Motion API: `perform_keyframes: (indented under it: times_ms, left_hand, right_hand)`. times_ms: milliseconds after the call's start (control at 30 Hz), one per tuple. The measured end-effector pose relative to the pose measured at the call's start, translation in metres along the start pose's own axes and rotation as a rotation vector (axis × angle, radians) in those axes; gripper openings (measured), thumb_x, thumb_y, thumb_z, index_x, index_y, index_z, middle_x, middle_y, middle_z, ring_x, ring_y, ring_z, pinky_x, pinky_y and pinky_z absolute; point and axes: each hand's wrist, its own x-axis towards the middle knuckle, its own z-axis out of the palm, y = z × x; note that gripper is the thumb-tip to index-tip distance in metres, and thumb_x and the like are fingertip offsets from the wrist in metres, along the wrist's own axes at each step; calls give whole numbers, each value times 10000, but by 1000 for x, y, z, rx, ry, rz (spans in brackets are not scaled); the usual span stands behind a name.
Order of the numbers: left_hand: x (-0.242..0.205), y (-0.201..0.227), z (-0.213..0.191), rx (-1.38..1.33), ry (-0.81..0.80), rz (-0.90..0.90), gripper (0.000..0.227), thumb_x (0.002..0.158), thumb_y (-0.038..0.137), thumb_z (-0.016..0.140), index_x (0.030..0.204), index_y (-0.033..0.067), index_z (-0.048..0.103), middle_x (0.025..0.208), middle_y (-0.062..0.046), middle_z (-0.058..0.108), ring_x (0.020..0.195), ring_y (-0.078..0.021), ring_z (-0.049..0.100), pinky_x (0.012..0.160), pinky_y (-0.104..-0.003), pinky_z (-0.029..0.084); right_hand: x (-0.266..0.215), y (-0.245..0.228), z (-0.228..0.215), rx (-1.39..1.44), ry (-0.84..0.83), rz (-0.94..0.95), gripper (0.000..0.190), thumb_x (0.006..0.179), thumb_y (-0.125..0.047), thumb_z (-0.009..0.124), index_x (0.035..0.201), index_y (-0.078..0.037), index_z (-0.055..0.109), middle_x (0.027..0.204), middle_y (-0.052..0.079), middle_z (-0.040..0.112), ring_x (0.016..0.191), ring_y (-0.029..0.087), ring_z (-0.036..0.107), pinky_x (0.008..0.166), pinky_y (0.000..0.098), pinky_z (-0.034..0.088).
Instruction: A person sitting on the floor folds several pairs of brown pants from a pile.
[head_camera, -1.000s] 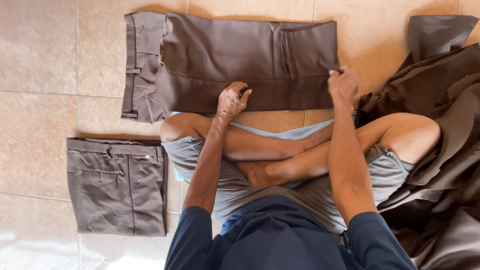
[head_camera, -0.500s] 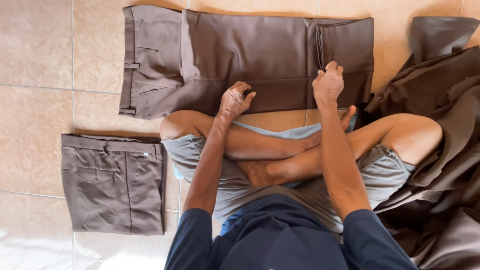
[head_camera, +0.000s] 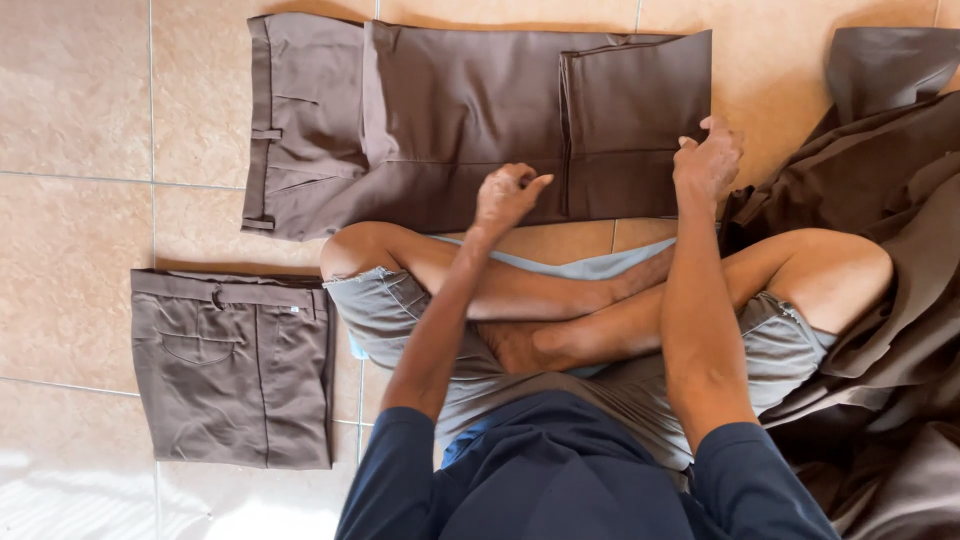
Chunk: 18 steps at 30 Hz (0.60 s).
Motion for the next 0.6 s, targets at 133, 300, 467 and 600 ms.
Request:
perform_keyframes:
  times_ms: [133,300,467,600]
  left_hand:
    - [12,37,68,16,121,-222,453,805,625,724,936,191,716,892,-61,715,867,-353,750,791,-515,614]
    - [28,40,93,-20,182,-396,227,883,359,726,1004,172,686,960,-83,699,912,-392,747,837,-546,605]
    - [15,-22,0,94,332,-495,219,823,331,797,974,188,729,914,-89,761,898,-385,756,820,-518,599]
    - [5,-56,-13,36,386,-530,226,813,351,801,952,195,715,841,-40,767,884,-354,755,809,-501,593]
  right_hand:
    - [4,3,6,150,-19,127,319,892,-222,850,1020,-244,559,1103,21,515,1030,299,608,808,479,571]
    - [-2,3,-3,246,3,154,412,891,-255,871,1020,-219,482,1082,61,548,1028,332,647,831,507,574]
    - [-2,13,21,477,-206,125,405,881,-482,849,1085,-172,688,897,16,740,885,248,746,725,401,594]
    - [-8,-7,44,429,-301,17,341,852,-397,813,1078,-156,730,871,44,732,887,265,736,753,440,588]
